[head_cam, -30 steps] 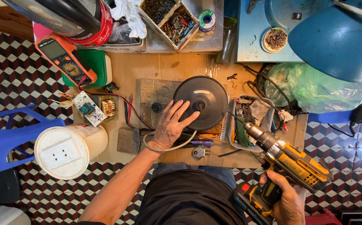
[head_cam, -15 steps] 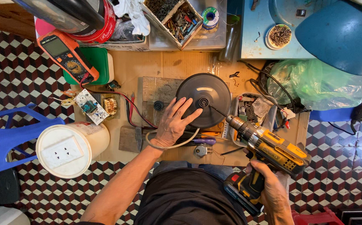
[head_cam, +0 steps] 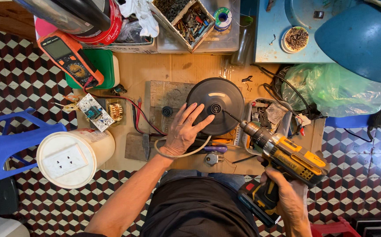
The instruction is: The person repairs an electric kettle at a workbench. They use a cordless drill to unscrew the kettle base, open it, test the heating element and wiring with a multimeter, handle and reposition a small switch component, then reassemble the kettle base and reposition the kettle on the bench.
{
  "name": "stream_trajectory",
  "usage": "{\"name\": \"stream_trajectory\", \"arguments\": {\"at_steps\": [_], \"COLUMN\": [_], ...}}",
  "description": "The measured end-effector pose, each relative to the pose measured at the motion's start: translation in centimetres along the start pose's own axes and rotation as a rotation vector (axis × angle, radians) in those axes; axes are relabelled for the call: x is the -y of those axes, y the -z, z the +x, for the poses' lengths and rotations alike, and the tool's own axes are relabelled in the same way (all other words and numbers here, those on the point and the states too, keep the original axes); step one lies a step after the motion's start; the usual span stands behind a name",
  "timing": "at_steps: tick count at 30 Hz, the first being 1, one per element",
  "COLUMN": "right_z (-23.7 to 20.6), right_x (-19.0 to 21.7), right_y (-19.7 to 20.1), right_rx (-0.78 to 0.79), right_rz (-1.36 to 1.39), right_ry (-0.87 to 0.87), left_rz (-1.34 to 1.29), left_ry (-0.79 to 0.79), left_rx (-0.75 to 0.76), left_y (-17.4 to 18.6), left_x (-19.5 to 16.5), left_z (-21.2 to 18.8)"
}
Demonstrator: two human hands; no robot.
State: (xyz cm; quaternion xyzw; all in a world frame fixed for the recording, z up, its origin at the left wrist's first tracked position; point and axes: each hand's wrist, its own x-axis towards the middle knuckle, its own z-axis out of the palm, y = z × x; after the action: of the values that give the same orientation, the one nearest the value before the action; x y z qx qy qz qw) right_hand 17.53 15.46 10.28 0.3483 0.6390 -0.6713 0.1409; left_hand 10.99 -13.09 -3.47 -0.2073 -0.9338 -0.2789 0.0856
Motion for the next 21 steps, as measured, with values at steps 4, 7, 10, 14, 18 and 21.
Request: {"name": "stream_trajectory", "arguments": {"at_steps": [4,7,10,14,18,21], "right_z": [-0.3,-0.7,-1.0,-1.4,-1.8,-2.0], "right_x": [0.2,0.3,0.5,-0.2,-2.1,-4.2], "right_y": [0.1,0.0,-0.4,-1.1,0.1,2.2], "right_rx": [0.05,-0.051,-0.009,-0.085,-0.198,-0.264], "right_rz": [-0.177,-0.445,-0.428,-0.138,0.003,0.051], "right_ry": [0.106,0.075,0.117,0.096,0.074,-0.004], "left_rz": [0.009,-0.011,0.027,0.03,-0.031,-0.042], "left_ry": [0.022,0.03,0.008,-0.013,-0.06,-0.082], "left_rx": [-0.015,0.008,-0.027,-0.053,-0.101,-0.109], "left_y": [-0.2,-0.1,-0.1,0.0,0.7,1.7], "left_x": [-0.1,-0.1,0.1,0.5,1.0,0.7], "left_z": [0.0,-0.1,-0.3,-0.7,-0.9,-0.5]}}
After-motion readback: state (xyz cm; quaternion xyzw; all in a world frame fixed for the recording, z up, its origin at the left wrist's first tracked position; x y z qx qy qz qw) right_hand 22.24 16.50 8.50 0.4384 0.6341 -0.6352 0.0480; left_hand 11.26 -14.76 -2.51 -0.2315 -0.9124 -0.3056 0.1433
